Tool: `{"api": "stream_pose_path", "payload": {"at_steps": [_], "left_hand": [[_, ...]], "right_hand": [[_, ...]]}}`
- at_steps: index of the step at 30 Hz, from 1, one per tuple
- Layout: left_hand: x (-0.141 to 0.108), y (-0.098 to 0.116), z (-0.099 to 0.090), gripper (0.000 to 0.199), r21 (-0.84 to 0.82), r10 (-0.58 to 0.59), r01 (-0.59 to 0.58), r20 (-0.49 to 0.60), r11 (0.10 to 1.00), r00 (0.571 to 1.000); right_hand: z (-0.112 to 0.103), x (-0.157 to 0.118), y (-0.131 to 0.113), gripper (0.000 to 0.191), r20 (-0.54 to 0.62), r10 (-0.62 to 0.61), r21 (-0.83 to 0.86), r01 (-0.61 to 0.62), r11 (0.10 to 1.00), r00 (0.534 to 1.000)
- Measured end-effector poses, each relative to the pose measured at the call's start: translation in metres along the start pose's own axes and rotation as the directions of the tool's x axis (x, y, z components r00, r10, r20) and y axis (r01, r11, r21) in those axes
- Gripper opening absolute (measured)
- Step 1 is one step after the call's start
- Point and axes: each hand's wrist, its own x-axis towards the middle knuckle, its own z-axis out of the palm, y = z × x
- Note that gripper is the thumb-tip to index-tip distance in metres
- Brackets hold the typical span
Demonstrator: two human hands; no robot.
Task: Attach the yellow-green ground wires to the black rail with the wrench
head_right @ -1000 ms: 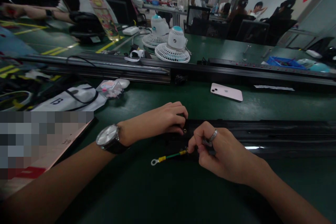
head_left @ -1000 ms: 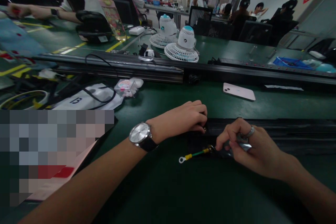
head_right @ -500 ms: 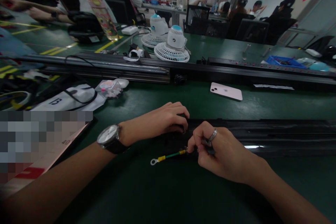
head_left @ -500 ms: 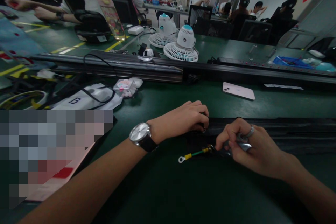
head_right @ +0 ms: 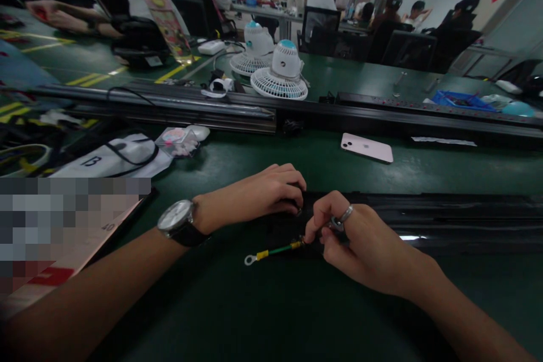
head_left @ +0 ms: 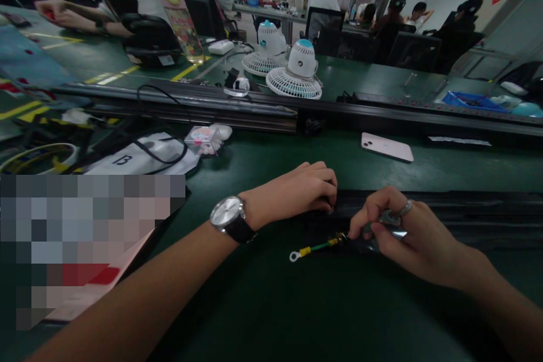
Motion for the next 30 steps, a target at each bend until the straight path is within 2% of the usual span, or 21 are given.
{"api": "stream_pose_path", "payload": {"at_steps": [10,14,18,24,30], "left_hand": [[0.0005,-0.0007,-0.006,0.011,-0.017,0.01,-0.01,0.009,1.0,1.0],[0.0002,-0.0003,-0.0038,0.008,-0.021,0.008,-0.008,-0.012,1.0,1.0],[-0.0001,-0.0002,0.001,0.017,0.011,0.025,-0.025,-0.03,1.0,0.999],[0.0008,-0.0005,0.0012,0.008,0.012,0.015,-0.015,0.01,1.0,1.0],[0.0001,-0.0002,-0.001,0.006,-0.018,0.006,-0.006,0.0,1.0,1.0]], "right_hand": [[-0.0009,-0.0019,0.003,0.026,-0.03,-0.011,-0.001,0.011,1.0,0.999],[-0.0015,-0.0013,0.0022,0.026,-0.037,-0.014,-0.004,0.014,1.0,0.999],[-0.002,-0.0016,0.0016,0.025,-0.038,-0.015,-0.014,0.014,1.0,0.999],[-0.0012,-0.0021,0.0018,0.026,-0.036,-0.017,-0.012,0.017,1.0,0.999],[-0.0017,-0.002,0.0005,0.026,-0.039,-0.025,-0.016,0.024,1.0,0.999]]}}
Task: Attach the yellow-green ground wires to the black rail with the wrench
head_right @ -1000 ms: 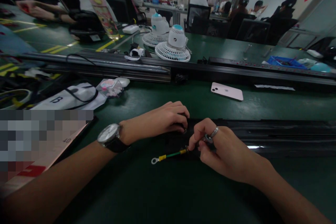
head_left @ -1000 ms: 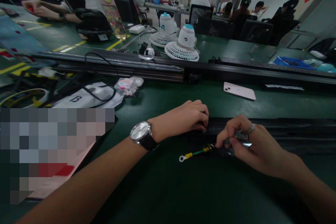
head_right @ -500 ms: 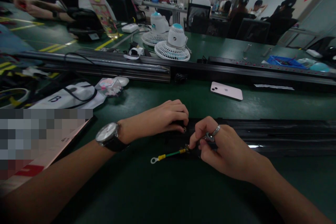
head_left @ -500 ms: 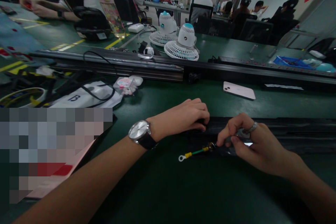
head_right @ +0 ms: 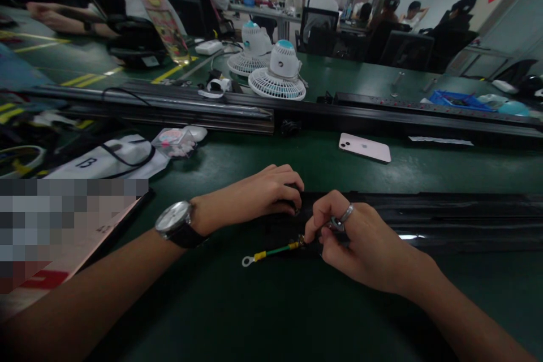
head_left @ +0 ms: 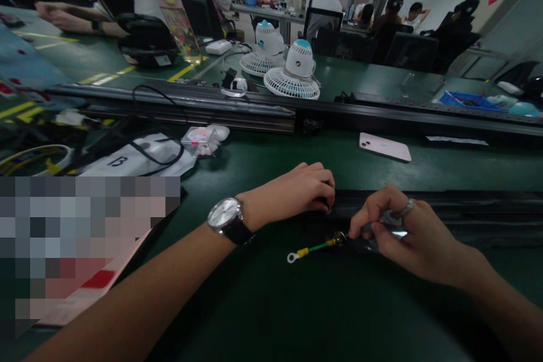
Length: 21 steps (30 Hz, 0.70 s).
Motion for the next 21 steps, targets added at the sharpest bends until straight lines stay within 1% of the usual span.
{"api": "stream_pose_path", "payload": {"at_steps": [5,15,21], "left_hand": [[-0.0008,-0.0002,0.0027,0.004,0.026,0.002,-0.002,-0.018,1.0,1.0],[-0.0001,0.0014,0.0018,0.005,0.123,0.021,-0.023,0.012,0.992,1.0],[-0.0004,0.0006,0.002,0.006,0.119,0.032,-0.031,-0.004,0.992,0.999]], "right_hand": [[0.002,-0.0003,0.0013,0.026,-0.007,-0.005,0.012,0.005,1.0,1.0],[0.0024,0.0016,0.0013,0.028,-0.006,0.0,0.014,0.0,1.0,1.0],[0.0022,0.0011,-0.0003,0.03,-0.003,-0.004,0.018,0.004,1.0,1.0]]}}
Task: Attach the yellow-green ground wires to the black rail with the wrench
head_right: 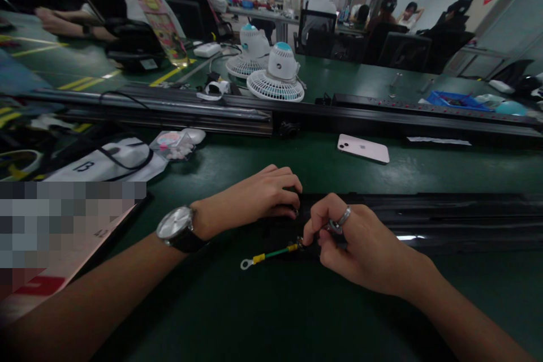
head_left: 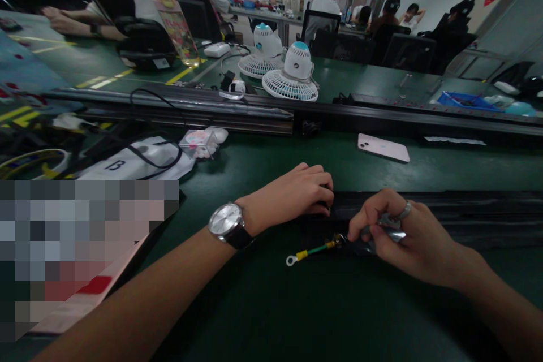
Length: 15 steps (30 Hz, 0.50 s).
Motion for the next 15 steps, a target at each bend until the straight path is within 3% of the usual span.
{"api": "stream_pose_path", "payload": {"at_steps": [15], "left_hand": [[-0.002,-0.0037,-0.003,0.013,-0.087,-0.045,0.045,0.008,0.995,0.999]], "right_hand": [[-0.0005,-0.0001,0.0,0.03,0.001,0.004,0.008,-0.004,1.0,1.0]]}}
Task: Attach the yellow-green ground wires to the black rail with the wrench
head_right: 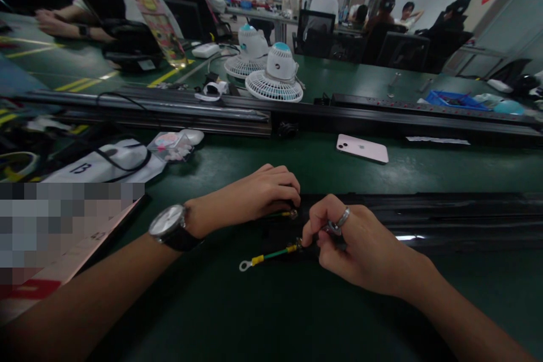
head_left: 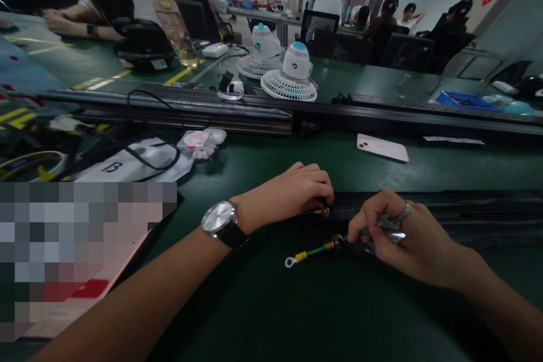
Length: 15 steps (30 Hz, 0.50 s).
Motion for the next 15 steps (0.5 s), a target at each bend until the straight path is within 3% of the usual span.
{"api": "stream_pose_path", "payload": {"at_steps": [15], "left_hand": [[0.0,-0.0011,0.0016,0.033,-0.136,-0.003,0.005,0.019,0.991,1.0]], "right_hand": [[-0.0002,-0.002,0.0028,0.029,0.009,0.016,0.008,-0.016,1.0,1.0]]}}
